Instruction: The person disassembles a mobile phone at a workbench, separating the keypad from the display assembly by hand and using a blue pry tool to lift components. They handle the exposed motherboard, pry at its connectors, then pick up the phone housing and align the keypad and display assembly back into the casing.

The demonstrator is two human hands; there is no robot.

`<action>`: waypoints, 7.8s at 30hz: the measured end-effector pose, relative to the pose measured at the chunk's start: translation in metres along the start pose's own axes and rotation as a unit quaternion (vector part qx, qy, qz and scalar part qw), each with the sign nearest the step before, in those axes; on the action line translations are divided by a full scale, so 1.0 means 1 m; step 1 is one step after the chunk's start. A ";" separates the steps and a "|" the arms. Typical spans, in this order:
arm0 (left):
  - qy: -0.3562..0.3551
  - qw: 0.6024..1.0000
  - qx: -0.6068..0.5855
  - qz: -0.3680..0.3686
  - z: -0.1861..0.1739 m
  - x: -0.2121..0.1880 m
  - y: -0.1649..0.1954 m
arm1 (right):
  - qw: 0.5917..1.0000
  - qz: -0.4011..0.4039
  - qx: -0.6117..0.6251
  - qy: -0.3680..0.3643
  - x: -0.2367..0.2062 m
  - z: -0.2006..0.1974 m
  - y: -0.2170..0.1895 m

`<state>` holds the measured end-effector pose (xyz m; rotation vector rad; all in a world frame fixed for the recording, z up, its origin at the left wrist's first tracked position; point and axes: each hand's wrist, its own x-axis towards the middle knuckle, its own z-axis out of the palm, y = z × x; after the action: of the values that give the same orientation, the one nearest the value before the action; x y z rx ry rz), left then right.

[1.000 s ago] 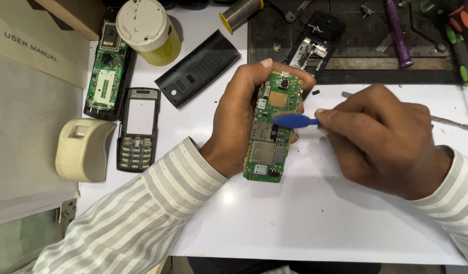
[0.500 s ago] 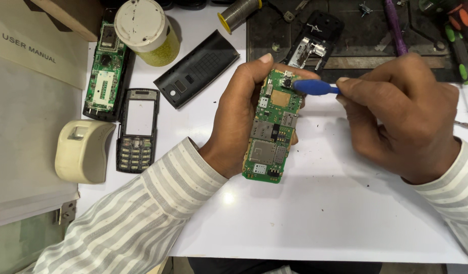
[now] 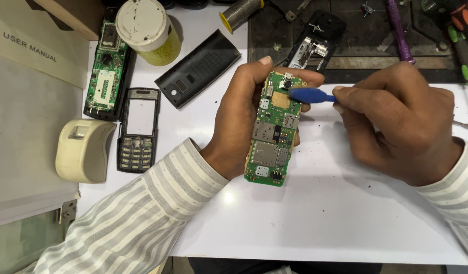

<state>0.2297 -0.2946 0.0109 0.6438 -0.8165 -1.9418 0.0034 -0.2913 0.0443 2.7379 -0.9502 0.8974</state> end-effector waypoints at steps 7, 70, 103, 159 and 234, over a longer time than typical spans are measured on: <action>-0.012 1.000 0.003 -0.005 0.000 -0.002 -0.001 | 0.999 -0.023 0.029 -0.030 0.002 -0.001 -0.012; 0.024 0.971 0.237 0.034 0.022 -0.005 -0.003 | 0.999 0.017 -0.038 0.018 0.008 -0.006 -0.024; -0.002 0.991 0.130 0.030 0.008 -0.003 0.001 | 0.999 0.041 0.001 0.008 0.012 -0.005 -0.012; 0.038 0.981 0.183 0.046 0.015 -0.005 0.011 | 0.999 0.021 0.033 -0.027 0.007 -0.006 -0.014; 0.067 0.974 0.208 0.066 0.013 -0.005 0.012 | 0.997 -0.018 0.070 -0.032 0.007 -0.001 -0.018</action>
<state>0.2291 -0.2911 0.0293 0.9320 -1.1632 -1.5985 0.0180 -0.2801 0.0505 2.9081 -0.8772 0.9086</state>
